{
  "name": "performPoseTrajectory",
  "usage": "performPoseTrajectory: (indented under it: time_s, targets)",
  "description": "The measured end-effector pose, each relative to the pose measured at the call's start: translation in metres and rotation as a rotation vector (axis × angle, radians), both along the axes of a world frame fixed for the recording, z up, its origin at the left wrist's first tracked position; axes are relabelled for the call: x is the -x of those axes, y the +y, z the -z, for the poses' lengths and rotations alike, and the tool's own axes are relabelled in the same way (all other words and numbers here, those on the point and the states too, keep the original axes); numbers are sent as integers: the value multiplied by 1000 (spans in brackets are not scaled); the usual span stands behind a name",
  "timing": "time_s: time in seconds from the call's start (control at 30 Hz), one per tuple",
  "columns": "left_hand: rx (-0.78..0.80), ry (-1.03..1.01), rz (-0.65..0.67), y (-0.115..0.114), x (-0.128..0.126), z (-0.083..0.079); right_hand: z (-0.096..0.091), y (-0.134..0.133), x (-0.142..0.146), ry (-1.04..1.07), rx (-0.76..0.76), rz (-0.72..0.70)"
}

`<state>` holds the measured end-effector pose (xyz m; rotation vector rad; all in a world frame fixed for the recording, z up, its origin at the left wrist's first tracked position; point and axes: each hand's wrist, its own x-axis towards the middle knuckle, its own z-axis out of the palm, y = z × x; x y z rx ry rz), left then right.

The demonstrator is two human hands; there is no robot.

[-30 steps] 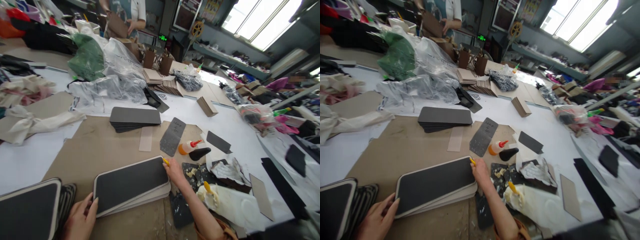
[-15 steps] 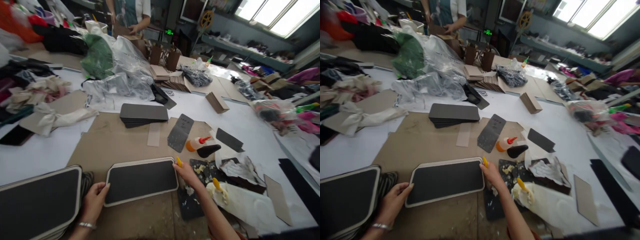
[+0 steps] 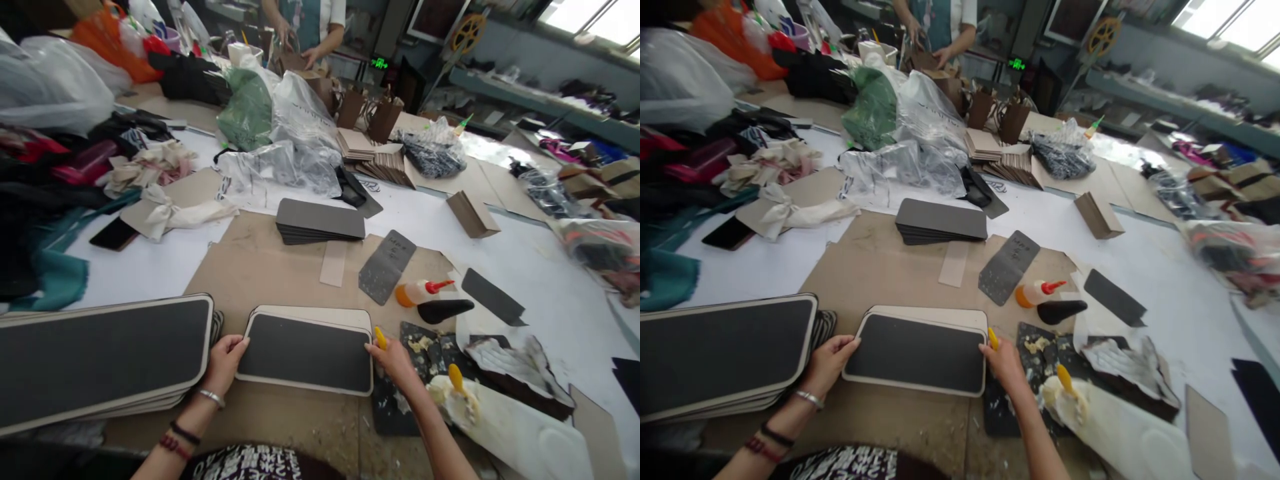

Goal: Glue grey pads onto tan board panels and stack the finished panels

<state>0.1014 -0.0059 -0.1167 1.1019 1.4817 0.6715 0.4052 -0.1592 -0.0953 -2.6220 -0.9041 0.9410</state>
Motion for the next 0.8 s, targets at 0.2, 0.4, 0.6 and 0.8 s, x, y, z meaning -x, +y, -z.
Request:
performPoseTrajectory:
  time_s: [0.2, 0.4, 0.6, 0.8]
  targets:
    - [-21, -17, -4, -1, 0, 3, -3, 2, 3, -33, 28, -9]
    - [-37, -4, -38, -2, -1, 6, 2, 3, -1, -30, 56, -37]
    - [-37, -10, -28, -3, 1, 1, 7, -13, -7, 129, -2, -7]
    - [7, -36, 12, -6, 1, -2, 0, -22, 1, 181, 136, 23]
